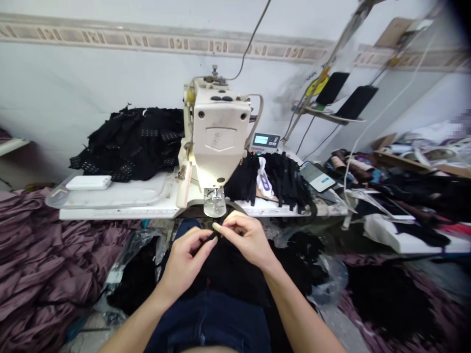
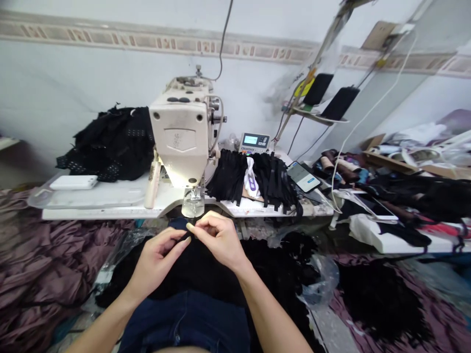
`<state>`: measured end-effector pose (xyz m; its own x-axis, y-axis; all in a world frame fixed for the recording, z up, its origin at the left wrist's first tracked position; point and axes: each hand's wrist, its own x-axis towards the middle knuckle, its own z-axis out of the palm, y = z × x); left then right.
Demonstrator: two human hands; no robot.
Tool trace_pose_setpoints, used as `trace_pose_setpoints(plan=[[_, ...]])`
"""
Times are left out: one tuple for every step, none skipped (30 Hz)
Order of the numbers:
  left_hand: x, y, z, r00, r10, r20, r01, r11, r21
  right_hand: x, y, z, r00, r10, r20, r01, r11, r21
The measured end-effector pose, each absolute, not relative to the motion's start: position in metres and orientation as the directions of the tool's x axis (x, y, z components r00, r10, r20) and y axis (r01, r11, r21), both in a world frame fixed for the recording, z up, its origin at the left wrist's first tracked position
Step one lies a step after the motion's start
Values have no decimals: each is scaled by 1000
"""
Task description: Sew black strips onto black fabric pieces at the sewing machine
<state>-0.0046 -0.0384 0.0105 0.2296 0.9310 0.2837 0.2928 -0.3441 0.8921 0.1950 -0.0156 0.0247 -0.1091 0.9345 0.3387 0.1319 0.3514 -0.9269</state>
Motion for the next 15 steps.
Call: trace_pose_setpoints(plan=[[-6, -34, 14, 209, 905, 371, 334, -423, 842, 195, -10, 28, -88, 920, 383, 177, 393, -902], [-7, -30, 17, 209, 865, 457, 378, -502, 777, 195, -5, 29, -68, 905, 421, 224, 425, -877], [-8, -25, 19, 237, 811, 535, 422, -582, 695, 195, 1, 29, -48, 893, 448, 266, 444, -856], [-9, -21, 19, 291, 746, 599, 465, -657, 593, 195, 7, 27, -26, 887, 461, 294, 448, -844], [-9, -16, 18, 360, 676, 643, 503, -721, 476, 196, 13, 24, -1, 888, 460, 305, 438, -846], [-10, -12, 16, 435, 611, 661, 535, -766, 356, 196, 18, 20, 21, 898, 440, 294, 415, -861], [-10, -9, 14, 502, 563, 657, 561, -790, 248, 196, 23, 15, 44, 915, 401, 258, 377, -889], [-10, -6, 12, 549, 536, 642, 586, -794, 162, 196, 27, 10, 73, 935, 346, 198, 327, -924], [-9, -5, 10, 575, 527, 626, 610, -786, 101, 195, 30, 5, 106, 954, 281, 119, 268, -956], [-7, -4, 8, 585, 529, 614, 633, -771, 61, 194, 32, 0, 141, 967, 213, 35, 210, -977], [-6, -4, 6, 582, 537, 610, 656, -754, 39, 192, 32, -4, 176, 973, 151, -42, 160, -986], [-3, -4, 4, 571, 550, 610, 677, -735, 30, 191, 32, -9, 210, 973, 100, -101, 123, -987], [0, -5, 2, 553, 568, 610, 699, -714, 32, 189, 30, -14, 235, 970, 63, -138, 98, -986], [3, -6, 0, 530, 592, 607, 721, -692, 44, 187, 27, -19, 247, 968, 39, -152, 78, -985], [6, -6, -1, 504, 616, 605, 741, -668, 63, 185, 24, -24, 252, 968, 20, -153, 61, -986]])
